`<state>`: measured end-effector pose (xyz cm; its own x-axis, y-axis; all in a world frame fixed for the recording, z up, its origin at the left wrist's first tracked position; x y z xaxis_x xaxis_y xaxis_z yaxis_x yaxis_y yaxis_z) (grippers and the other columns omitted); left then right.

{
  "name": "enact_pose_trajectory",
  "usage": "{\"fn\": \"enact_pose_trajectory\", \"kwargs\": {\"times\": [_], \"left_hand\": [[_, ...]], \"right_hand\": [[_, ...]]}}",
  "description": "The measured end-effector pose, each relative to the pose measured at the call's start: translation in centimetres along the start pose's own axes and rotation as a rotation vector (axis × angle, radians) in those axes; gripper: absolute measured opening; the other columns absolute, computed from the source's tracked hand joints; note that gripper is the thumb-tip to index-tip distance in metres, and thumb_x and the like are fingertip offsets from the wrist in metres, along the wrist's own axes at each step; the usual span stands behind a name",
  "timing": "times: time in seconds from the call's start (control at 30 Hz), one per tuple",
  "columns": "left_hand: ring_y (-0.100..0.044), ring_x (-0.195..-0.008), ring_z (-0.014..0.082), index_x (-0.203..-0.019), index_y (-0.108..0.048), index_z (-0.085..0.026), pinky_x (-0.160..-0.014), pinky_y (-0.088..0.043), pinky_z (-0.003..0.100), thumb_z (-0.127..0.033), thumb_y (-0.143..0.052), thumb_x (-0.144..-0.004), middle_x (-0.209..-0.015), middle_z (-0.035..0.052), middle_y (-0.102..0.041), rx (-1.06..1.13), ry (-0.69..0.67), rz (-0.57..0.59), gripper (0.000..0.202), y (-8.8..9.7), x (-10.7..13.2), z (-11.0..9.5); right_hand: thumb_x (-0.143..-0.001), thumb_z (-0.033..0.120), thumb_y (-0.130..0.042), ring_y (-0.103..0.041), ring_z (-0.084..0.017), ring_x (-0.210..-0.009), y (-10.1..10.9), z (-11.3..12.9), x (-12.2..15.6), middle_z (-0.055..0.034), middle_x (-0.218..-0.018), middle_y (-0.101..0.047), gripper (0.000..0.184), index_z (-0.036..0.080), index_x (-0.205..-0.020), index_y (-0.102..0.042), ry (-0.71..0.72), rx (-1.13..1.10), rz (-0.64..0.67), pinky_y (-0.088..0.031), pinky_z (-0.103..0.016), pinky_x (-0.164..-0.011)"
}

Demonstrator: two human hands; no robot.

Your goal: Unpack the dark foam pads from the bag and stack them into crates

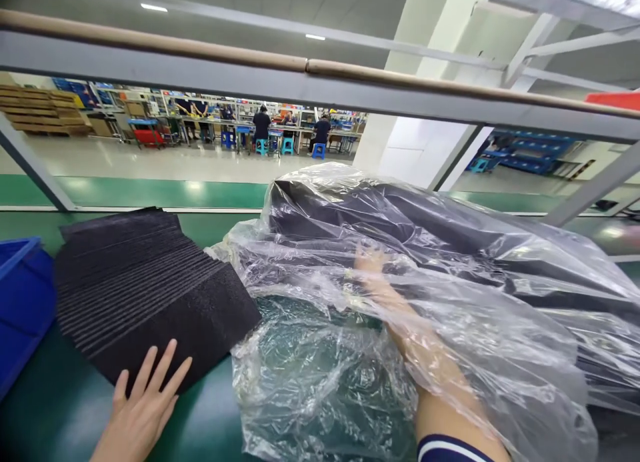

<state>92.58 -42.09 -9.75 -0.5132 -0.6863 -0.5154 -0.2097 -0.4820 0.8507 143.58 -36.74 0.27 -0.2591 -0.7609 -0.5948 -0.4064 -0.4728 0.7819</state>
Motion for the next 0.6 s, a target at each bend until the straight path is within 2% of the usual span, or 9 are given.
{"fn": "enact_pose_trajectory", "kwargs": {"times": [0.17, 0.27, 0.37, 0.47, 0.53, 0.6], "left_hand": [[-0.021, -0.141, 0.0319, -0.144, -0.015, -0.044, -0.111, -0.017, 0.063, -0.011, -0.049, -0.083, -0.153, 0.0033, -0.020, 0.071, 0.092, -0.005, 0.077, -0.7, -0.4, 2.9], [-0.020, -0.141, 0.0327, -0.145, -0.017, -0.043, -0.110, -0.019, 0.064, -0.008, -0.045, -0.084, -0.154, 0.0052, -0.021, 0.058, 0.111, -0.001, 0.075, -1.3, -0.3, 4.4], [-0.019, -0.142, 0.0338, -0.145, -0.019, -0.041, -0.109, -0.020, 0.065, -0.007, -0.042, -0.085, -0.154, 0.0069, -0.020, 0.042, 0.135, -0.008, 0.073, -1.8, -0.2, 5.6], [-0.018, -0.142, 0.0354, -0.146, -0.024, -0.039, -0.108, -0.020, 0.065, -0.008, -0.043, -0.085, -0.155, 0.0081, -0.018, 0.053, 0.141, -0.020, 0.071, -2.2, -0.2, 6.2], [-0.017, -0.142, 0.0361, -0.145, -0.028, -0.036, -0.109, -0.019, 0.065, -0.008, -0.044, -0.084, -0.156, 0.0090, -0.017, 0.068, 0.136, -0.027, 0.070, -2.4, -0.2, 6.3], [-0.015, -0.143, 0.0363, -0.145, -0.033, -0.032, -0.110, -0.016, 0.064, -0.009, -0.046, -0.084, -0.156, 0.0101, -0.015, 0.080, 0.132, -0.027, 0.066, -2.4, -0.3, 6.3]], "right_hand": [[-0.086, 0.005, -0.033, -0.063, -0.024, -0.074, 1.5, 1.1, 1.4, -0.0262, -0.087, -0.065, 0.046, 0.003, -0.126, -0.057, 0.048, 0.103, 0.136, -0.040, -0.038, -0.063], [-0.090, 0.006, -0.027, -0.063, -0.025, -0.086, 3.6, 1.1, 1.8, -0.0288, -0.101, -0.063, 0.046, 0.002, -0.125, -0.056, 0.108, 0.130, 0.176, -0.041, -0.040, -0.070], [-0.090, 0.008, -0.031, -0.060, -0.029, -0.099, 6.6, 1.1, 2.9, -0.0288, -0.108, -0.061, 0.044, 0.003, -0.126, -0.056, 0.171, 0.146, 0.228, -0.040, -0.045, -0.081], [-0.087, 0.011, -0.042, -0.056, -0.030, -0.109, 10.3, 1.3, 6.1, -0.0232, -0.119, -0.060, 0.044, 0.010, -0.129, -0.056, 0.292, 0.158, 0.311, -0.039, -0.044, -0.093], [-0.084, 0.014, -0.051, -0.056, -0.031, -0.110, 13.0, 1.4, 9.4, -0.0208, -0.124, -0.058, 0.046, 0.014, -0.130, -0.055, 0.412, 0.163, 0.365, -0.042, -0.043, -0.094], [-0.080, 0.014, -0.054, -0.056, -0.032, -0.110, 15.7, 1.7, 13.1, -0.0195, -0.124, -0.059, 0.049, 0.017, -0.129, -0.056, 0.583, 0.144, 0.317, -0.047, -0.045, -0.090]]}}
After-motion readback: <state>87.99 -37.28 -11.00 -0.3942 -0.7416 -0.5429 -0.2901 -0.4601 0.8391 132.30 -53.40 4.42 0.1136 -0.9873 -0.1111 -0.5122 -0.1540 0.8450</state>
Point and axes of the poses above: each hand's wrist, its own x-axis away from the middle knuckle, its own y-axis out of the back of the hand, z = x × y, the point moved 3 cm from there along -x, towards the middle knuckle
